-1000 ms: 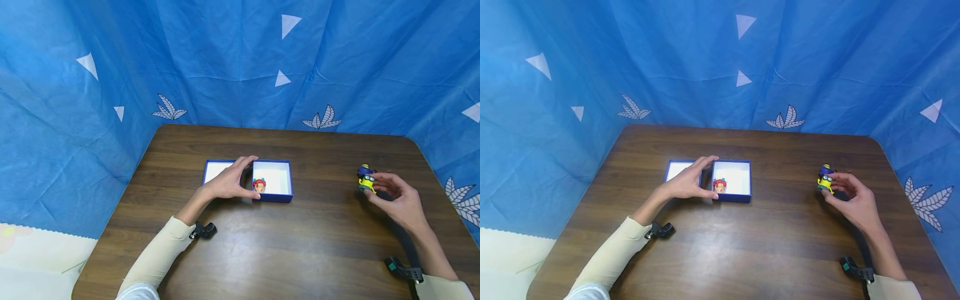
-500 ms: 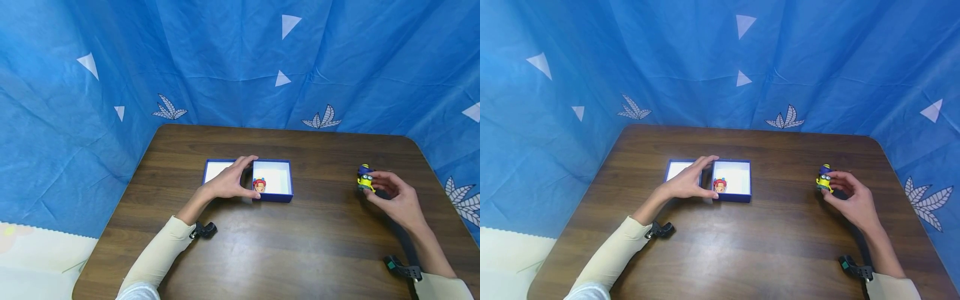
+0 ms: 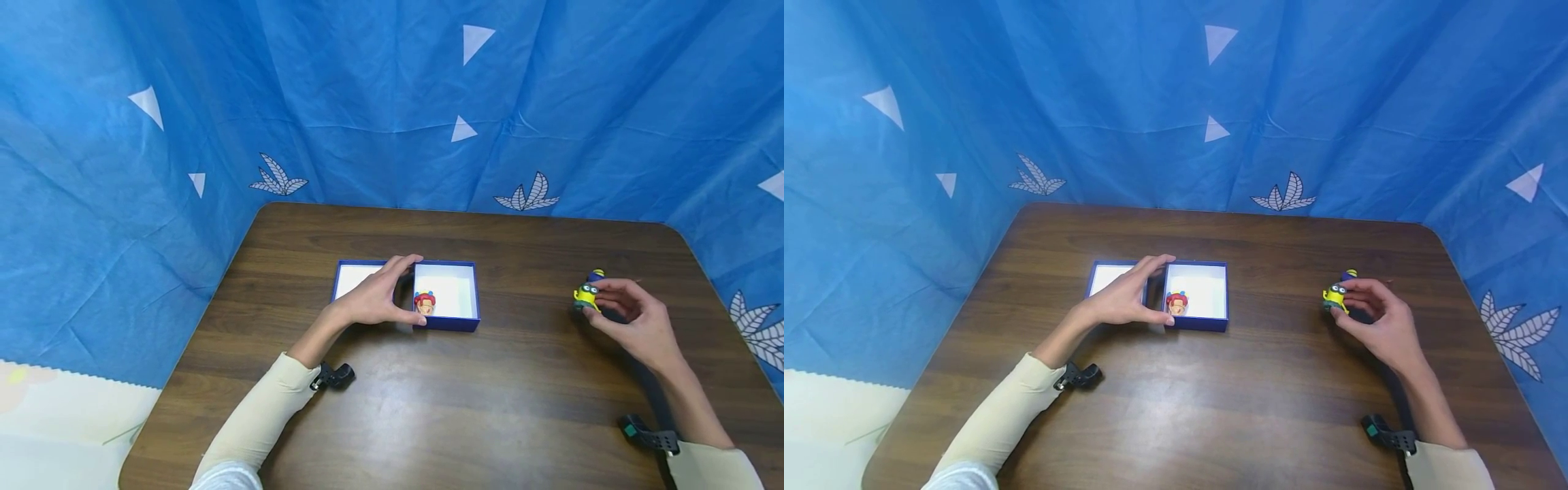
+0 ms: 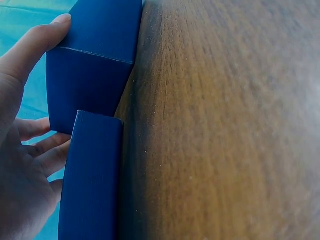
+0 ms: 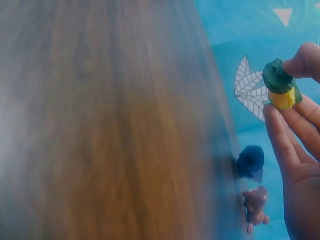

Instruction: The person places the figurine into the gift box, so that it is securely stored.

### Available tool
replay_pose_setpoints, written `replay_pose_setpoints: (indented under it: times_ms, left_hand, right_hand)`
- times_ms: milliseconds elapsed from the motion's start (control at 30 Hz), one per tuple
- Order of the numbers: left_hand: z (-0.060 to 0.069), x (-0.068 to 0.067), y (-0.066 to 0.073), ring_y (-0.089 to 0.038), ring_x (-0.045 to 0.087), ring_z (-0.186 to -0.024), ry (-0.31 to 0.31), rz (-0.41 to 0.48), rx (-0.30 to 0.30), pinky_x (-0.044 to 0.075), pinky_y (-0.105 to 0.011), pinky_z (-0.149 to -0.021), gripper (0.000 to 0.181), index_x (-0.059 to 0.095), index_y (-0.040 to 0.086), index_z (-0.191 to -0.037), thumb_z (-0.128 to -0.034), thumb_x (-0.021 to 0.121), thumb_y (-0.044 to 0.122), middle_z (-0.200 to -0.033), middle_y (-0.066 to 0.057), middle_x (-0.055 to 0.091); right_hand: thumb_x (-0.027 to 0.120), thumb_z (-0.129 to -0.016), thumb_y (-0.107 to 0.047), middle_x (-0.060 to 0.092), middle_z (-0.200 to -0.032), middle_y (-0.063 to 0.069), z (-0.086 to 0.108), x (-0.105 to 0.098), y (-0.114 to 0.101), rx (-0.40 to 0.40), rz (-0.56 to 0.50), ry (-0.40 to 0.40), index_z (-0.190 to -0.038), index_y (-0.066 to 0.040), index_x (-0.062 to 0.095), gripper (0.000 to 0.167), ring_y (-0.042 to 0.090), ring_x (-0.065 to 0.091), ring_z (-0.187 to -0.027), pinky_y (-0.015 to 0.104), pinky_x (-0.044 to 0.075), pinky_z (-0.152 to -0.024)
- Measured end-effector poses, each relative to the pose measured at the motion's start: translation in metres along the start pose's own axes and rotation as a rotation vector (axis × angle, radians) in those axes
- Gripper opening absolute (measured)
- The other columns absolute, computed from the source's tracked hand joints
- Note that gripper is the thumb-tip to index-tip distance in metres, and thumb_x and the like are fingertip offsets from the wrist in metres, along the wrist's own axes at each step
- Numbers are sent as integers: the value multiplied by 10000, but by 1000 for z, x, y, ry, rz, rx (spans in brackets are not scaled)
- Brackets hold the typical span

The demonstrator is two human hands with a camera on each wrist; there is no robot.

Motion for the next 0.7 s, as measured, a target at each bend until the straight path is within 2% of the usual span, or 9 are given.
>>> replay_pose_setpoints:
  times_ms: [267,500,700]
  left_hand:
    - [0,1,0,-272,467,-1549,-1,7,-9,462,-580,-1214,1192,232,312,-1706,-776,899,646,-1673,-31,373]
    - [0,1,1,-278,467,-1549,3,8,-3,461,-589,-1212,1201,236,271,-1710,-779,900,638,-1677,-39,372]
    - [1,1,0,-281,469,-1546,6,12,-3,468,-588,-1207,1199,234,285,-1710,-777,904,631,-1680,-39,366]
  right_hand:
    - [834,-815,150,675,-1226,-196,-7,14,-9,-12,22,-20,-1312,30,656,542,-112,676,-1029,7,499,-923]
    - [832,-819,151,687,-1236,-143,-16,26,-21,-44,-7,-51,-1325,-1,660,556,-79,694,-1046,32,514,-938]
    - [823,-818,164,677,-1242,-102,-20,36,-25,-69,-34,-56,-1316,11,658,547,-59,697,-1055,39,518,-945]
Point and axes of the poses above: each hand's wrist, its own z-axis away from the middle knuckle, its own x-axis out of the palm, y = z × x, the point moved 6 cm from there along -z, towards the middle knuckle
